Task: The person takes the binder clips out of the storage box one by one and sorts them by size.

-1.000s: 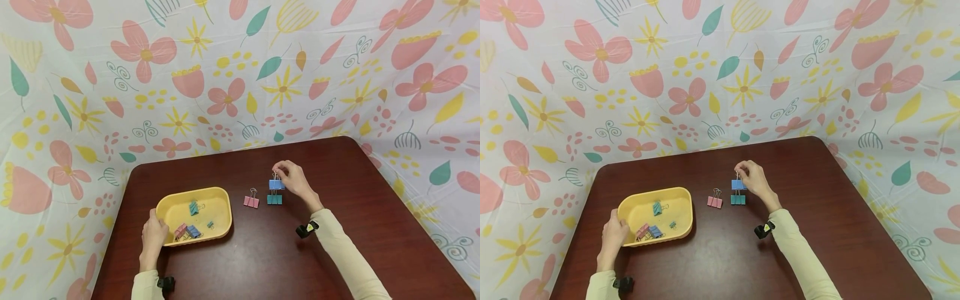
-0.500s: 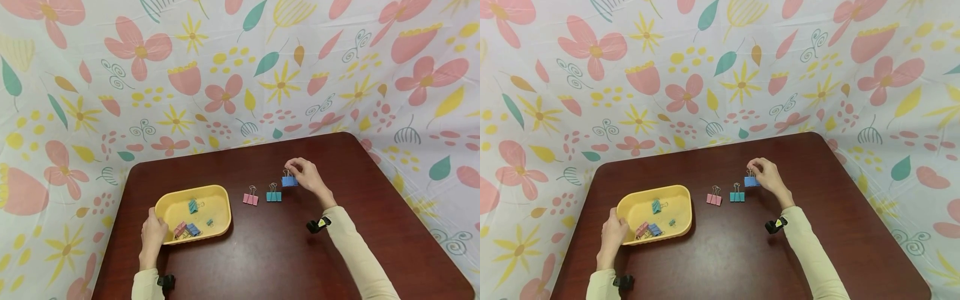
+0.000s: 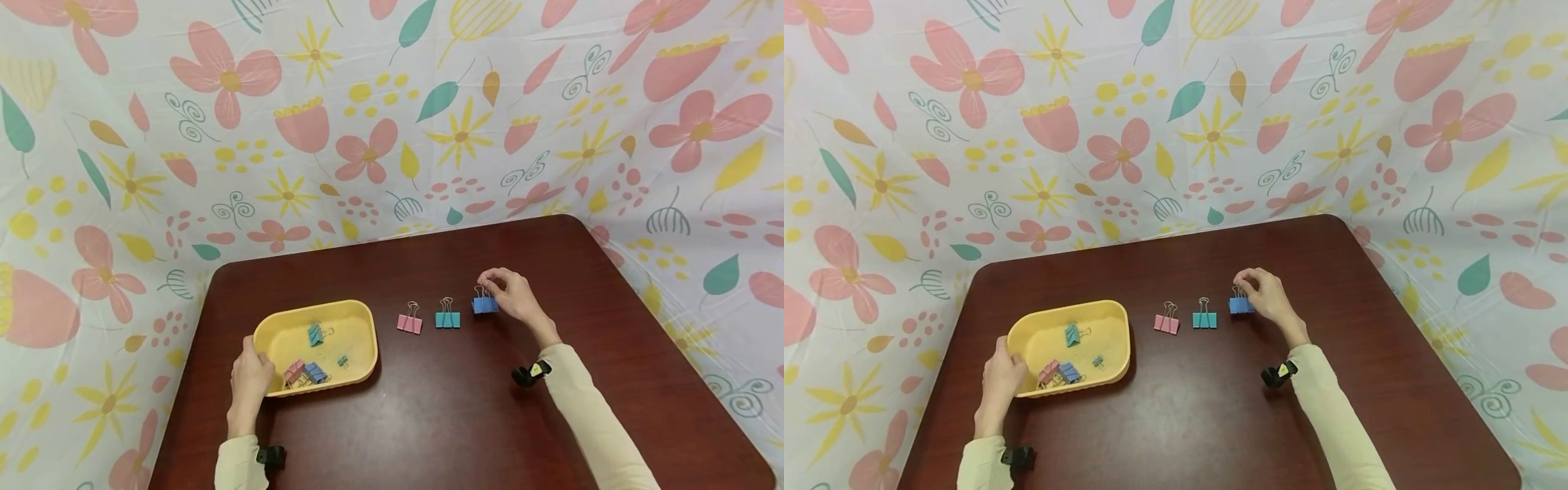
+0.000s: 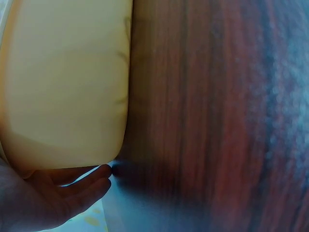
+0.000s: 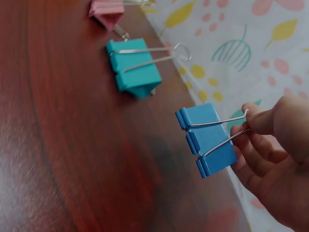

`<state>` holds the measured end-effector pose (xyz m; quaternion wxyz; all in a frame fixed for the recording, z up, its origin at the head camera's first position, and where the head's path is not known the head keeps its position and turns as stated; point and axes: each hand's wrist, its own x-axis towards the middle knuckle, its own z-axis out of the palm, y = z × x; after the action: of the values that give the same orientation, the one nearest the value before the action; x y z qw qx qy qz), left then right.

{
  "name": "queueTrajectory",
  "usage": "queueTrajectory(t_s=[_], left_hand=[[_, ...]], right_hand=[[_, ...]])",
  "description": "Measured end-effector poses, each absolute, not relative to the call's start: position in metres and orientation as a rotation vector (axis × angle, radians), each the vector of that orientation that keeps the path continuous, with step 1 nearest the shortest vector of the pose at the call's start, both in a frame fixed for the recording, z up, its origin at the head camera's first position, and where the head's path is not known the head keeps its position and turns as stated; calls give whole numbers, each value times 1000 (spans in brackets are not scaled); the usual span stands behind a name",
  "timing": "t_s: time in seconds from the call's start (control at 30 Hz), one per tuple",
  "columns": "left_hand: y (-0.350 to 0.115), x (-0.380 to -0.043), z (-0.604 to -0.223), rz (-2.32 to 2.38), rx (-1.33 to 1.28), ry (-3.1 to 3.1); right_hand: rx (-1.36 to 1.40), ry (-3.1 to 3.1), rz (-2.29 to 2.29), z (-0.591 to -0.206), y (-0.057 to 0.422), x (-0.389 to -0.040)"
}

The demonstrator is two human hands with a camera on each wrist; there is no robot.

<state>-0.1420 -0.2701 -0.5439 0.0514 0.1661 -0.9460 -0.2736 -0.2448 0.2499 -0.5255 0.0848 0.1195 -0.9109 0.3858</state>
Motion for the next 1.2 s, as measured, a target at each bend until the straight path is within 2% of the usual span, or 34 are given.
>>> queueTrajectory(t_s=[0.6, 0.9, 1.2], left_hand=[[-269, -145, -541, -840, 504, -2882], [-270, -146, -542, -837, 504, -2866], [-271, -143, -544, -843, 505, -2858]], right_hand=[[368, -2730, 1127, -546, 257, -243], [350, -2728, 1328, -534, 257, -244], [366, -2692, 1327, -504, 241, -261]])
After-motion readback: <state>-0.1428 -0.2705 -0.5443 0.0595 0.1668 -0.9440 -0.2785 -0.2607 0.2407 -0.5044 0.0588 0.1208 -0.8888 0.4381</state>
